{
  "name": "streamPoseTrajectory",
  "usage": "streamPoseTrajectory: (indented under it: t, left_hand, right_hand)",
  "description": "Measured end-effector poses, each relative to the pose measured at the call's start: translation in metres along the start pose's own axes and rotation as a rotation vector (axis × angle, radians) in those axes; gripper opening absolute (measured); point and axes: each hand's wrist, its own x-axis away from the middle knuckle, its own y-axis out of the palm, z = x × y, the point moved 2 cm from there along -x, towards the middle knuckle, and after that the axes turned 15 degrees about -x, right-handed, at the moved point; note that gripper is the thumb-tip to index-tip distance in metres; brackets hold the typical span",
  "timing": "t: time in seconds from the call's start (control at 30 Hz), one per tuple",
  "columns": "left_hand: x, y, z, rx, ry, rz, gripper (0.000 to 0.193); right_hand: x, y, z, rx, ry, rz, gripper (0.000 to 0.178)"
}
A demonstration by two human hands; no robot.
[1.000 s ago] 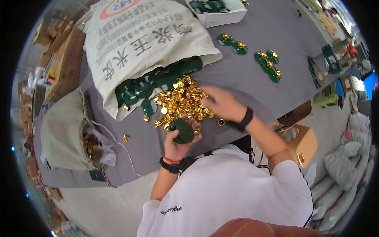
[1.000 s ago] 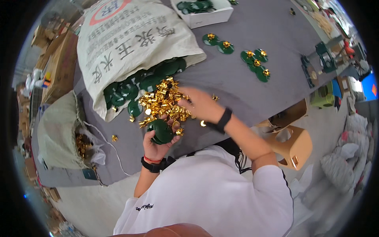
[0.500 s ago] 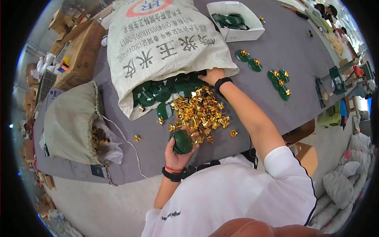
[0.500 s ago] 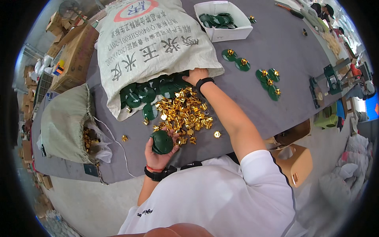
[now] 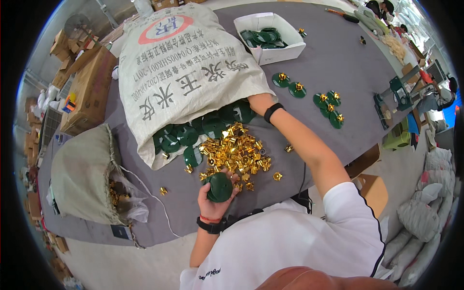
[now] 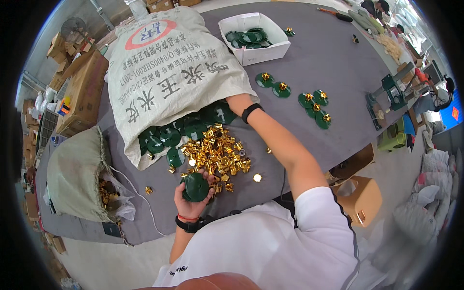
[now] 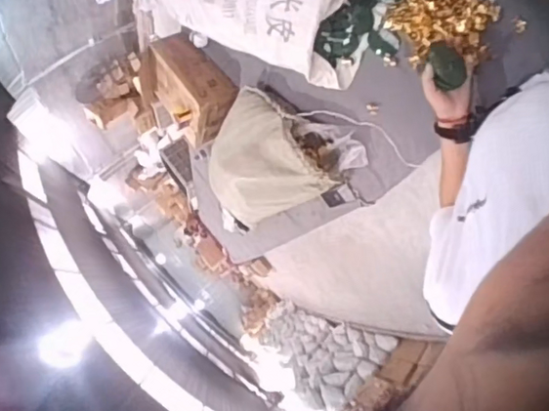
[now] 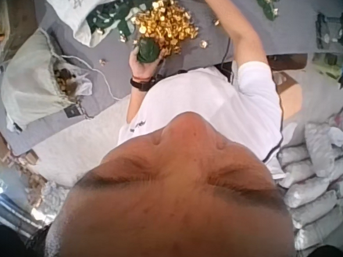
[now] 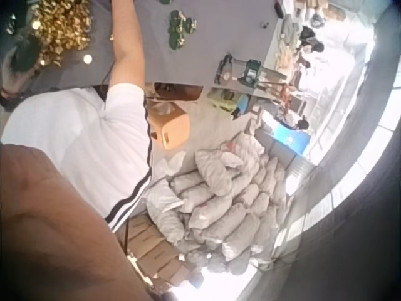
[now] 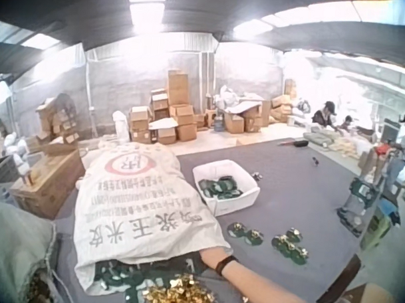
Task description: The person is manually assembling small gold-colored metal caps onto green plastic base components in a manufacturing environment.
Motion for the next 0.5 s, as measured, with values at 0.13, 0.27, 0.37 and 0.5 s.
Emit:
streamPoseTrajectory:
  t: [0.13,0.27,0.37,0.5]
  left_hand:
    - [-0.011,0.013,0.000,0.072,-0.019,-0.053,0.060]
    - [-0.032,0.022,-0.006,0.124,-0.050,-0.035,0.060]
    - [-0.041,0.029,-0.018,0.140,-0.103,-0.023,0.054]
    - [-0.038,0.021,-0.037,-0.272,-0.231,0.058,0.052]
  right_hand:
    - [0.035,-0.047,-0.016,-0.270,0.179,-0.112,0.033]
    - [0.094,-0.091,-0.087,-0.798,0.181,-0.159,0.036]
    - [0.131,-0.100,-0.137,-0.905,0.066,-0.405,0.052]
    - [0.175,-0.086,-0.144,-0.965,-0.044,-0.341,0.072]
